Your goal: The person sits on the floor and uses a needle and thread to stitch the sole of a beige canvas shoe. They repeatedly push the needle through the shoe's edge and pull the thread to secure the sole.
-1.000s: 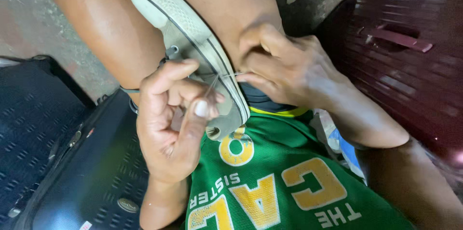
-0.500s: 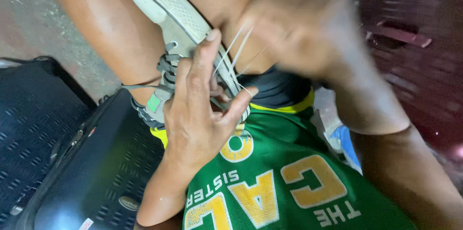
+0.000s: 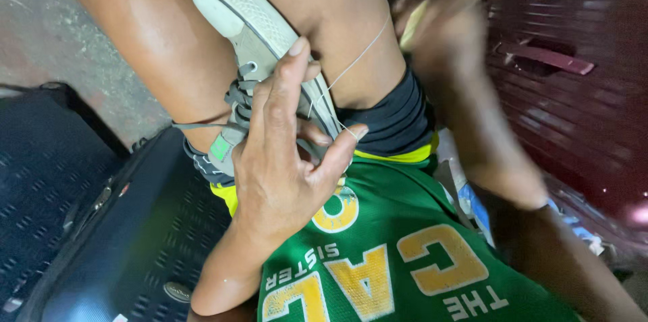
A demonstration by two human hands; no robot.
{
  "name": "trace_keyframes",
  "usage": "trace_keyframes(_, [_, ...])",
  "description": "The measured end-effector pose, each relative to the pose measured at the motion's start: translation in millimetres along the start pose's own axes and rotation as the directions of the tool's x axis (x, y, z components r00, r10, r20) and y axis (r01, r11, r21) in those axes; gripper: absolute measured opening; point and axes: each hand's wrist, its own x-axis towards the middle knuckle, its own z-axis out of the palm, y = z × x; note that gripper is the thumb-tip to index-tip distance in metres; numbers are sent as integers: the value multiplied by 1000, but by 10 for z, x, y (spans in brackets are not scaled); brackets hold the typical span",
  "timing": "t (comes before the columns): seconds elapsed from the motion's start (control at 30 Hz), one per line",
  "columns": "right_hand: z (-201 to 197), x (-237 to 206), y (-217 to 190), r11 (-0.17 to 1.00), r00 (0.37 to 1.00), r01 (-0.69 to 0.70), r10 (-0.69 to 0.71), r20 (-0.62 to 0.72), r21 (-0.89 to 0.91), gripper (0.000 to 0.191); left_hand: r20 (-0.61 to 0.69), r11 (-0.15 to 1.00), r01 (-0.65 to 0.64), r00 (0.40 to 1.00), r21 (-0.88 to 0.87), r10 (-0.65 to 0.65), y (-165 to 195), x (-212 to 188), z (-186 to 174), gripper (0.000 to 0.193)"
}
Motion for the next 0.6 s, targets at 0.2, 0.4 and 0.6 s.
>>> trace_keyframes(0.2, [-126,-508,-282,887,988,-13,-61,145,462,41,-14,997,77,997,20,-77,-5,12,-46,86])
trace_keyframes(0.4, [-260,-749,-537,832,787,529,-406,465,-169,34,-16,1000,19,1000,-24,-19,-111,-79,-85,85])
trace_keyframes(0.6, [138,-696,-772,890,732,447,-420,537,88,37,-115,996,-44,992,79,53,-193,-379,-137,47])
